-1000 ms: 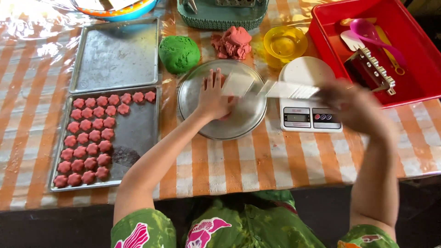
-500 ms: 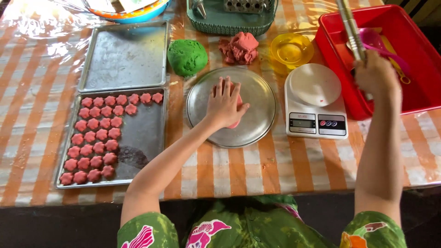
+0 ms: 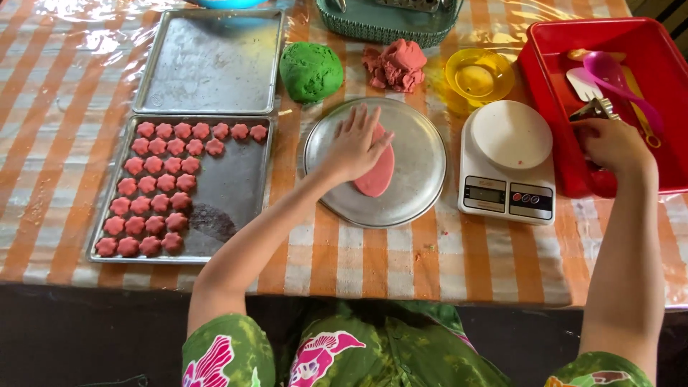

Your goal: The person is shaping pink dough into star shapes by rolling small portions into balls, flattening them on a metal plate, and using a star-shaped cutter.

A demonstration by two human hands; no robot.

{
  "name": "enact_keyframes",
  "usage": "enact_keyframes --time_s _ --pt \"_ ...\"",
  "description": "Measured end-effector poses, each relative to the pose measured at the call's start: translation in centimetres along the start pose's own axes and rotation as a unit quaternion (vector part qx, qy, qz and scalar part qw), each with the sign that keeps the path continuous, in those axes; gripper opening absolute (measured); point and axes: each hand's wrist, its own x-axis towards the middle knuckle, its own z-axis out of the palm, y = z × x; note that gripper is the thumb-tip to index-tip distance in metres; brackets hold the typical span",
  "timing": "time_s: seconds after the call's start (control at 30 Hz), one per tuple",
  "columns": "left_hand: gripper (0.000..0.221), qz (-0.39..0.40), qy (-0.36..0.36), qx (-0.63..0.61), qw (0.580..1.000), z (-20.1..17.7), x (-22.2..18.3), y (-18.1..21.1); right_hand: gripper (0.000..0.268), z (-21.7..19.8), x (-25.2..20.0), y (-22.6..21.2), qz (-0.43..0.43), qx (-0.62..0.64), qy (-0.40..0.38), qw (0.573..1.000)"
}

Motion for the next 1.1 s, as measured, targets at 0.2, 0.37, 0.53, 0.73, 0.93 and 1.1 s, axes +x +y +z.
enact_keyframes --time_s 0.2,0.37,0.53,0.73,0.93,1.1 --pt "0.094 0.06 0.04 0.237 0.969 3.9 -6.8 -1.2 0.077 2.8 6.2 7.4 -0.086 -0.202 0.065 0.973" --pt "0.099 0.029 0.029 0.254 0.966 6.2 -10.8 -2.9 0.059 2.0 5.0 5.1 0.038 -0.32 0.076 0.944" --pt "0.099 0.047 0.078 0.26 0.961 7.8 -11.0 -3.7 0.048 -0.5 1.9 3.3 -0.195 -0.11 0.345 0.911" --pt "0.097 0.073 0.169 0.277 0.943 7.6 -11.9 -2.9 0.031 3.5 -11.0 -14.3 -0.188 0.364 0.002 0.912" --pt "0.098 0.039 0.098 0.227 0.968 6.3 -12.1 -1.9 0.05 13.5 -9.7 -20.0 -0.155 0.47 -0.332 0.803" --pt "0.094 0.051 0.117 0.214 0.969 6.6 -12.3 -2.2 0.036 14.4 -8.8 -21.7 -0.178 0.504 -0.332 0.777"
